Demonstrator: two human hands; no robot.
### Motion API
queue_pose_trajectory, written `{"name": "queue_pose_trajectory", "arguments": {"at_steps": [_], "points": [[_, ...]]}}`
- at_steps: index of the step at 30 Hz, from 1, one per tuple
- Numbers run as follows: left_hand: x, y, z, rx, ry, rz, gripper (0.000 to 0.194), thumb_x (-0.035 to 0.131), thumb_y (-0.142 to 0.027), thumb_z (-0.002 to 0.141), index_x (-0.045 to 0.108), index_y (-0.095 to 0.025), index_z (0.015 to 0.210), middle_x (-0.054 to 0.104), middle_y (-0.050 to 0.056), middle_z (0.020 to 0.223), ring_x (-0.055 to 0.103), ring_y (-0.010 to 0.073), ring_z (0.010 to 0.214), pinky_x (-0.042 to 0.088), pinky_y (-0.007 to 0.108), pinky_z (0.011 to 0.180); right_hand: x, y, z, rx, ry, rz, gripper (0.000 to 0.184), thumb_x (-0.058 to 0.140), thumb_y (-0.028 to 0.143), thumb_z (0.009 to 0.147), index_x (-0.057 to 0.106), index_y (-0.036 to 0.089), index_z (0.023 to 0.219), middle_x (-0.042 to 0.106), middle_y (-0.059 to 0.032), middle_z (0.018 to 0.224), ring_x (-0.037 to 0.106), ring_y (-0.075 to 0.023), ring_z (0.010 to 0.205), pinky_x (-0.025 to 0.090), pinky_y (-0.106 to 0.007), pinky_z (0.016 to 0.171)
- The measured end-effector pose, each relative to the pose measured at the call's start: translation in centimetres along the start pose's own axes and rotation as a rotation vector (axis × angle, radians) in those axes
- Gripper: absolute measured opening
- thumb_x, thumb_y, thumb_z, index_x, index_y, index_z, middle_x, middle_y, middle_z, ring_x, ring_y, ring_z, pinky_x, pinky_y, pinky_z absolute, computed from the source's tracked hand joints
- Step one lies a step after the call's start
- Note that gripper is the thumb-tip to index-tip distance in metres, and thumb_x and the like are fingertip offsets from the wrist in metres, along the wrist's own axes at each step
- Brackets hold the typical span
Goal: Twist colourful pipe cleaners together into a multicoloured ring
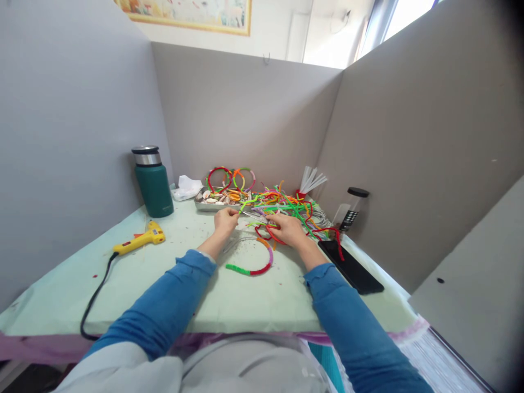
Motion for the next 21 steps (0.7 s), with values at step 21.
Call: {"name": "queue_pose_trajectory", "arguments": {"at_steps": [21], "points": [[1.7,-2.1,-2.1,0.045,0.391,-0.402,0.014,0.062,-0.024,0.063,0.059,-0.013,0.072,0.051,-0.004,0.047,0.046,0.0065,0.040,0.037,0.018,0.041,0.3,-0.8,0.5,0.250,-0.136,0.516,0.038,0.042,0.048,0.081,0.066,0.020,0.087,0.064,-0.0042,0.081,0.056,-0.0153,0.074,0.041,-0.025,0.065]]}}
Point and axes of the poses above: each hand's wrist, its own z-axis towards the middle knuckle, its own x-axis out of the palm, y = z × x, the point moved 4 cm from there along z, towards the middle knuckle
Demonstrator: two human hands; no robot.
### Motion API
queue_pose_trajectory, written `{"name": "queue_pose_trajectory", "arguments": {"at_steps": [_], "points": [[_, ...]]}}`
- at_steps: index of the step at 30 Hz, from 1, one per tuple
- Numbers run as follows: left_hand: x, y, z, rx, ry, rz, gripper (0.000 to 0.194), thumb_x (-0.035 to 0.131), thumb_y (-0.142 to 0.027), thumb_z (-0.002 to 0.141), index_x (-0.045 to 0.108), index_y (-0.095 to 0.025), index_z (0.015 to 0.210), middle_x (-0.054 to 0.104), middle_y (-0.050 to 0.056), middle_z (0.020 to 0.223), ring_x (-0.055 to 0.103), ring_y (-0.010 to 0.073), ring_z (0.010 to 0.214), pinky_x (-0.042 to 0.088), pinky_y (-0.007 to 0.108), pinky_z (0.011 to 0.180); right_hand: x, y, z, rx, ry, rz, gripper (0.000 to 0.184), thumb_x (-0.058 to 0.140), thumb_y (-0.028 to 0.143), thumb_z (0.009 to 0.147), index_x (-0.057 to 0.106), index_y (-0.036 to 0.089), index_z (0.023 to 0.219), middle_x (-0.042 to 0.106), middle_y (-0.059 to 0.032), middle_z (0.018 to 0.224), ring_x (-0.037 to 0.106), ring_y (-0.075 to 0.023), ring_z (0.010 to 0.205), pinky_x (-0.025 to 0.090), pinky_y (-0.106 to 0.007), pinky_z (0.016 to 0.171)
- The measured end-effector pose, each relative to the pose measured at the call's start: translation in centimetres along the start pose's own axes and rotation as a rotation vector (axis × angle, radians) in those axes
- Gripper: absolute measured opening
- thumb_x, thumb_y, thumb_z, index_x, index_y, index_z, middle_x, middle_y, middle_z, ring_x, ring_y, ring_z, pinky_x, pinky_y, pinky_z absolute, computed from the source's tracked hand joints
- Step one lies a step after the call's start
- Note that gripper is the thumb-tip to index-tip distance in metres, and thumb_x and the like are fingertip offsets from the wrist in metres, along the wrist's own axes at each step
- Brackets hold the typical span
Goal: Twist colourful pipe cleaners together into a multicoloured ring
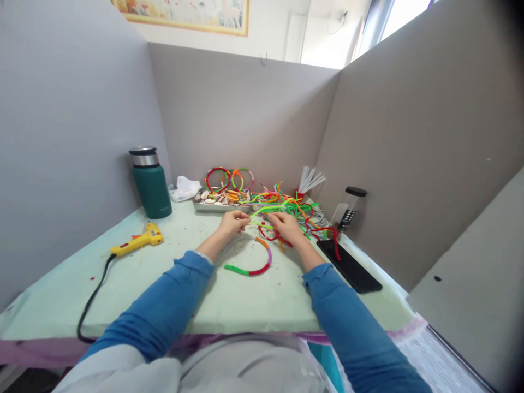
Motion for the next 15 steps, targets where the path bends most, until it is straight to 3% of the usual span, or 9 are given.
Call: {"name": "queue_pose_trajectory", "arguments": {"at_steps": [3,5,11,15], "points": [[0.8,-0.3,-0.5,0.038,0.113,0.168,0.017,0.063,-0.027,0.063,0.062,-0.014,0.074,0.050,-0.004,0.043,0.043,0.0060,0.038,0.035,0.018,0.042,1.4,0.0,0.3,0.150,0.030,0.406,0.041,0.048,0.055,0.074,0.061,0.016,0.069,0.056,-0.0001,0.056,0.044,-0.0095,0.045,0.034,-0.022,0.044],[1.2,-0.3,-0.8,0.049,0.147,0.254,0.018,0.063,-0.028,0.063,0.064,-0.014,0.075,0.051,-0.004,0.042,0.042,0.0059,0.037,0.034,0.018,0.041,2.2,-0.1,0.3,0.197,0.027,0.572,0.038,0.054,0.053,0.070,0.057,0.016,0.064,0.052,0.0019,0.051,0.037,-0.0069,0.039,0.027,-0.020,0.038],[1.4,-0.6,-1.1,0.085,0.153,0.387,0.017,0.059,-0.025,0.066,0.066,-0.014,0.077,0.053,-0.003,0.043,0.046,0.0079,0.039,0.037,0.019,0.045,3.3,0.1,0.1,0.216,0.120,0.744,0.035,0.059,0.048,0.066,0.061,0.015,0.076,0.053,0.0027,0.056,0.035,-0.0041,0.038,0.023,-0.018,0.036],[1.3,-1.1,-1.1,0.181,0.149,0.573,0.012,0.059,-0.023,0.064,0.067,-0.016,0.069,0.062,0.001,0.055,0.055,0.0114,0.053,0.041,0.021,0.057,2.3,-0.3,0.4,0.246,-0.022,0.874,0.036,0.059,0.048,0.067,0.061,0.014,0.080,0.049,0.0040,0.055,0.033,-0.0038,0.039,0.024,-0.018,0.036]]}}
Point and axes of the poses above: each hand's wrist, its own z-axis towards the middle knuckle, its own x-axis out of the palm, y = z × x, the point moved 4 cm from there along z, towards the middle knuckle
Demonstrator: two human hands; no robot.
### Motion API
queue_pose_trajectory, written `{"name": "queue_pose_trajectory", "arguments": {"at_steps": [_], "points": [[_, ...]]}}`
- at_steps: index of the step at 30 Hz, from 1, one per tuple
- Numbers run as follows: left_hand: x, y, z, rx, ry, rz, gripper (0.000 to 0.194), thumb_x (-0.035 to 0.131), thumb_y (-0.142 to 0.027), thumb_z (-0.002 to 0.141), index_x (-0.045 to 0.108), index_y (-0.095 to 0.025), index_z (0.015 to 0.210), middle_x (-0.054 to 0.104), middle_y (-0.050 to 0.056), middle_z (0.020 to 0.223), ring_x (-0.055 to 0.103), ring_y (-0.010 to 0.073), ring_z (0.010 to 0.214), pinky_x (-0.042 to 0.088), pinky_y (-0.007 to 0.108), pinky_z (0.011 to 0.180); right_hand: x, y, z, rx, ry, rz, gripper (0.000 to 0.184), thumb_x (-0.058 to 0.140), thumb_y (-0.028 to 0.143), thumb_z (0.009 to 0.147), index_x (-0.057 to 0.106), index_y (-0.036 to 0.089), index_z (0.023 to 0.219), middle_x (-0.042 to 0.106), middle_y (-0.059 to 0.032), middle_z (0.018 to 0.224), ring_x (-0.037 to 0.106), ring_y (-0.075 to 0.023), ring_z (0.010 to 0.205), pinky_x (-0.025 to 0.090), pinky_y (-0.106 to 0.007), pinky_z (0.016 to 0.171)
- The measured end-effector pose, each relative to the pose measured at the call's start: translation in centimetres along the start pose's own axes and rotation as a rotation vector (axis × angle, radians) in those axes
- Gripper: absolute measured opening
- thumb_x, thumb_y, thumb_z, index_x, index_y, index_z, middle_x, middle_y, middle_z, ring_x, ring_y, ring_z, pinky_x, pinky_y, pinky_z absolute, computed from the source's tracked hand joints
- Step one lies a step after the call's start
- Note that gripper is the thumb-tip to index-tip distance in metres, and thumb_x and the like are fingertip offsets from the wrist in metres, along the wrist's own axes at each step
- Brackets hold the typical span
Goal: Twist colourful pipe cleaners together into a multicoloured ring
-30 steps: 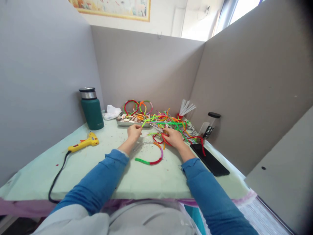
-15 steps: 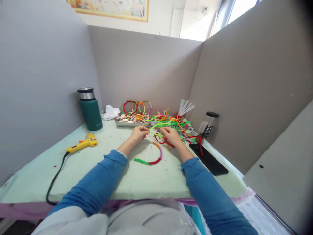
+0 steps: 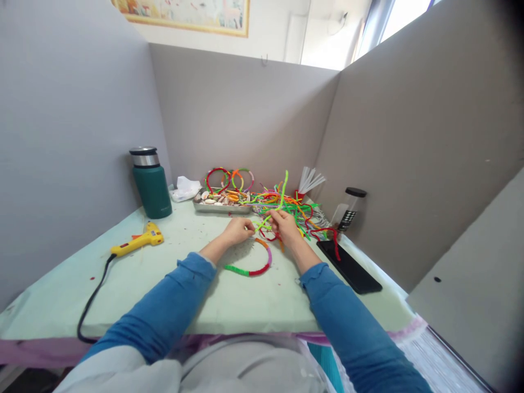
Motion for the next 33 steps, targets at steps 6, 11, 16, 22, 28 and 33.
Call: {"name": "queue_pose_trajectory", "arguments": {"at_steps": [6,11,16,22,28,33], "points": [[-0.4,-0.2,0.1,-0.026,-0.066,0.186,0.017,0.060,-0.020,0.064,0.070,-0.020,0.078,0.069,0.005,0.086,0.060,0.0179,0.081,0.042,0.024,0.076,-0.8,0.2,0.1,-0.026,-0.055,-0.001,0.038,0.061,0.048,0.065,0.061,0.014,0.081,0.057,0.0009,0.062,0.037,-0.0044,0.041,0.028,-0.019,0.037],[-0.5,-1.2,0.0,0.058,-0.113,0.029,0.027,0.059,-0.031,0.070,0.068,-0.021,0.094,0.068,0.003,0.092,0.060,0.0148,0.076,0.043,0.021,0.073,1.0,-0.4,-0.4,-0.018,0.070,-0.060,0.037,0.061,0.047,0.066,0.063,0.014,0.081,0.058,0.0001,0.060,0.039,-0.0049,0.042,0.028,-0.018,0.038],[-0.5,-0.9,0.1,0.062,-0.114,0.050,0.026,0.051,-0.035,0.076,0.070,-0.019,0.083,0.067,0.002,0.070,0.057,0.0125,0.063,0.040,0.020,0.063,1.2,-0.3,-0.3,-0.044,0.053,-0.002,0.034,0.063,0.046,0.065,0.061,0.014,0.078,0.050,0.0036,0.054,0.037,-0.0039,0.041,0.026,-0.017,0.037],[-0.8,0.1,0.3,0.063,-0.171,0.249,0.021,0.052,-0.030,0.074,0.071,-0.022,0.077,0.069,0.006,0.082,0.060,0.0183,0.077,0.041,0.025,0.070,-1.7,0.3,0.6,-0.057,-0.172,0.116,0.036,0.062,0.048,0.065,0.059,0.016,0.081,0.051,0.0037,0.059,0.035,-0.0038,0.042,0.026,-0.017,0.036],[-0.6,0.1,0.4,0.021,-0.144,0.125,0.031,0.057,-0.028,0.072,0.066,-0.020,0.100,0.068,0.004,0.089,0.060,0.0153,0.078,0.042,0.021,0.072,-0.8,0.1,0.4,-0.077,-0.076,0.071,0.037,0.061,0.047,0.066,0.061,0.016,0.087,0.059,0.0001,0.069,0.040,-0.0047,0.045,0.028,-0.018,0.038],[-0.5,-0.1,0.3,0.050,-0.094,0.109,0.026,0.050,-0.033,0.076,0.069,-0.017,0.084,0.068,0.003,0.075,0.058,0.0135,0.067,0.040,0.021,0.063,-0.1,0.1,0.1,-0.065,-0.018,0.104,0.038,0.062,0.047,0.066,0.062,0.016,0.089,0.060,-0.0010,0.071,0.042,-0.0056,0.046,0.029,-0.018,0.037]]}}
Point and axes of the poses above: each hand's wrist, its own z-axis towards the middle knuckle, its own x-axis out of the palm, y = z × x, the point moved 4 cm from there along z, towards the middle knuckle
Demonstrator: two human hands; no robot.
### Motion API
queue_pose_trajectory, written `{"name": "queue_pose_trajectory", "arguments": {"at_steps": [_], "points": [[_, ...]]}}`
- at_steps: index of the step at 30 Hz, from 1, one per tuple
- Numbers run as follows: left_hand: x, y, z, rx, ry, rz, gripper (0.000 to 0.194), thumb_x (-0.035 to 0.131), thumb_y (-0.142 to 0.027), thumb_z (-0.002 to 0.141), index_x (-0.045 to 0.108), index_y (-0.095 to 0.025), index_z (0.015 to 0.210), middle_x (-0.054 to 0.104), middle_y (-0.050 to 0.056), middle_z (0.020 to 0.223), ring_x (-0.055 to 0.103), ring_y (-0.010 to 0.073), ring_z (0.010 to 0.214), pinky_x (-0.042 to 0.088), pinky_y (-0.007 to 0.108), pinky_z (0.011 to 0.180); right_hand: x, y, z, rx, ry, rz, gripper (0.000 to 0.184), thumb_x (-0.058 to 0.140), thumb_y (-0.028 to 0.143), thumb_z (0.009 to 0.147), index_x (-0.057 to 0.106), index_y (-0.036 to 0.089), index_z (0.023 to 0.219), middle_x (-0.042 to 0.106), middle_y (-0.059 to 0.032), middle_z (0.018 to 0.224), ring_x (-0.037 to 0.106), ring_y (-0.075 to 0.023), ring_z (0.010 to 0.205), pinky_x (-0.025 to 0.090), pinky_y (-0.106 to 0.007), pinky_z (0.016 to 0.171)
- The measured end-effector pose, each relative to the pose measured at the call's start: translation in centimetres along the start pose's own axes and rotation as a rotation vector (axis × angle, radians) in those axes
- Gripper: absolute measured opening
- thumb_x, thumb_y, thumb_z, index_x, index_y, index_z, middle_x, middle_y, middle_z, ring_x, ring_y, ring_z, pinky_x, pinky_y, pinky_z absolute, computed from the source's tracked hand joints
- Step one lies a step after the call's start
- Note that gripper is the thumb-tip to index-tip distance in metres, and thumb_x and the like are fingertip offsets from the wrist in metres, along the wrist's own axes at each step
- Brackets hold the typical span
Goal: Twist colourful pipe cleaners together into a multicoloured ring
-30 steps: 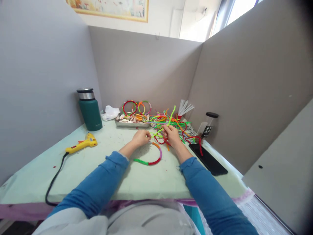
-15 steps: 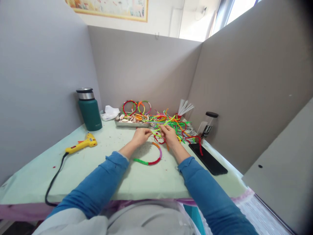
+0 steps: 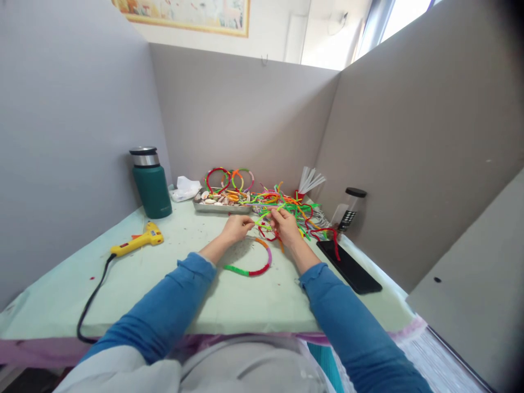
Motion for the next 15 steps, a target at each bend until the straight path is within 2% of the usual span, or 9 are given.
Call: {"name": "queue_pose_trajectory", "arguments": {"at_steps": [4,15], "points": [[-0.05,0.12,0.10,0.030,-0.034,0.052,0.023,0.050,-0.028,0.075,0.069,-0.016,0.078,0.067,0.003,0.072,0.057,0.0137,0.066,0.038,0.022,0.062,-0.37,0.31,0.17,0.002,-0.008,0.034,0.037,0.062,0.047,0.067,0.062,0.016,0.087,0.061,-0.0010,0.070,0.042,-0.0055,0.045,0.028,-0.019,0.037],[-0.72,0.07,-0.03,-0.007,-0.112,0.153,0.020,0.048,-0.025,0.074,0.067,-0.019,0.080,0.067,0.003,0.075,0.056,0.0143,0.066,0.037,0.023,0.061,-1.04,0.15,0.49,0.028,-0.073,0.076,0.025,0.062,0.037,0.065,0.055,0.017,0.078,0.057,0.0027,0.063,0.040,-0.0049,0.042,0.025,-0.018,0.037]]}}
Point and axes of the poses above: each hand's wrist, its own z-axis towards the middle knuckle, its own x-axis out of the palm, y = z × x, the point moved 4 cm from there along z, towards the middle knuckle
